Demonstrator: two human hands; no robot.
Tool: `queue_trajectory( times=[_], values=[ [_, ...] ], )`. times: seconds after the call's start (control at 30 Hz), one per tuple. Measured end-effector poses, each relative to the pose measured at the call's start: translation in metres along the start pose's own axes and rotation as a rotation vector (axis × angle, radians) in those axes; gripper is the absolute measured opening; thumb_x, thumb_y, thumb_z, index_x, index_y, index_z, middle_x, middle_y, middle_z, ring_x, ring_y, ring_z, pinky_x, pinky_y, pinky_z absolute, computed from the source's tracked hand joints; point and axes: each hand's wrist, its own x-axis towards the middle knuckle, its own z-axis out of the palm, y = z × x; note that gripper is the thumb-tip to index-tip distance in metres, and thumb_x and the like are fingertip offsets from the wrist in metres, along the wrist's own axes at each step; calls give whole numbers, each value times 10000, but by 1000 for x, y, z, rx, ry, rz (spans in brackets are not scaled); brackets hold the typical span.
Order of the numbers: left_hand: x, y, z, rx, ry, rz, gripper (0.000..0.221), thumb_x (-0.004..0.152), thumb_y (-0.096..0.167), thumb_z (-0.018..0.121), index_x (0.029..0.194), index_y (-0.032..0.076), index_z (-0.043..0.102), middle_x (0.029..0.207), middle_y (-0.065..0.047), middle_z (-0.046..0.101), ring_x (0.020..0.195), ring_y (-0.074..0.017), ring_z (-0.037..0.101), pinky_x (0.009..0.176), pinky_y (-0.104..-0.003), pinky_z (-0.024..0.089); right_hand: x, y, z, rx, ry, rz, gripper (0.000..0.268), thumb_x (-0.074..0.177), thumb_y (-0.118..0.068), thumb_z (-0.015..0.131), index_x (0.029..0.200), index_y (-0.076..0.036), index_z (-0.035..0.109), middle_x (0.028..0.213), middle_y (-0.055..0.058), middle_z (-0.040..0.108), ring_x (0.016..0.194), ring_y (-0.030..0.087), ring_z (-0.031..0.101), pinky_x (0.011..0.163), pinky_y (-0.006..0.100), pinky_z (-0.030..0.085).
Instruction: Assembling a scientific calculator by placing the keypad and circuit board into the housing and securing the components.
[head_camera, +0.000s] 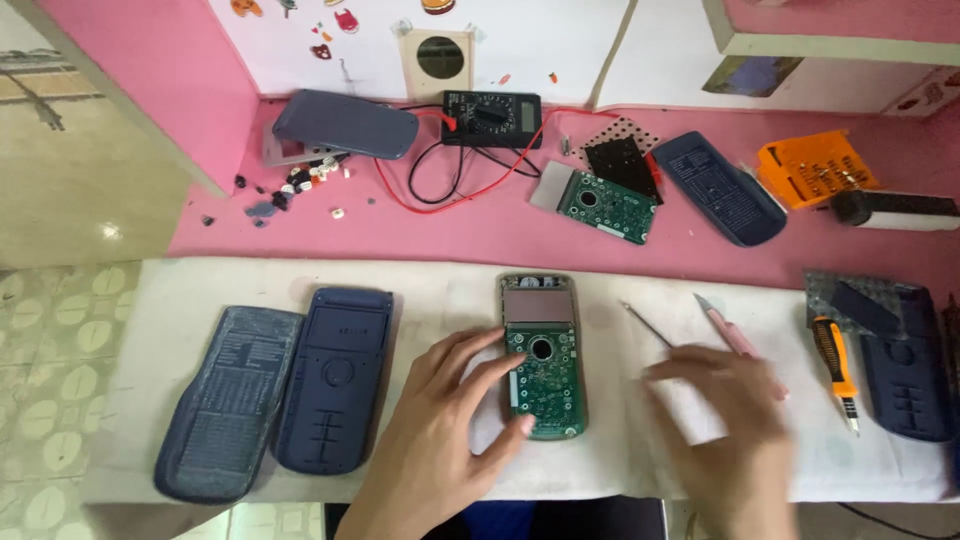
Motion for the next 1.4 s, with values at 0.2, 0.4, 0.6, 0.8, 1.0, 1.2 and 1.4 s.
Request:
queue_trajectory(
  times=[0.2,0.4,0.6,0.8,1.0,1.2,1.4],
  values=[
    [-3,1,2,139,-116,52,642,810,422,574,1289,45,371,1406,-89,278,1283,-308,275,1001,-478,243,-11,63,-16,-349,84,154,151,894,-160,715,1026,-90,690,1054,79,619,998,279,559,832,380,449],
    [-4,-1,7,295,-135,94,720,832,484,510,1350,37,285,1442,-91,226,1327,-267,192,1053,-421,168,-12,89,-15,-323,-83,290,159,785,-201,687,939,-167,684,822,-7,629,868,229,543,826,345,420],
    [-2,2,7,242,-148,53,660,831,431,523,1321,33,333,1431,-90,253,1315,-281,218,1041,-436,185,7,41,-32,-69,8,171,69,904,-65,640,971,-48,644,923,55,614,668,194,503,718,289,386],
    [4,6,5,170,-132,19,622,805,395,562,1294,58,379,1404,-82,317,1302,-278,262,1019,-439,220,21,2,-6,260,-274,-109,160,774,-109,586,913,-90,663,857,-7,622,700,75,627,644,211,475],
    [8,6,5,171,-171,-13,601,788,380,564,1270,65,393,1373,-94,357,1291,-278,272,994,-428,222,26,7,6,213,-299,-252,228,770,-95,600,991,-82,655,891,40,565,803,114,593,777,237,472],
    [6,5,7,208,-107,21,602,768,375,584,1255,72,400,1374,-71,354,1277,-268,302,997,-428,249,18,5,3,227,-318,-234,198,779,-79,580,959,-21,641,918,74,570,828,168,594,784,264,491],
    [0,-5,14,224,-71,27,651,759,415,594,1275,72,395,1385,-46,355,1287,-236,293,1014,-413,226,25,2,13,141,-253,-229,234,752,-57,628,982,-14,638,914,84,587,786,168,587,740,271,492]
  ],
)
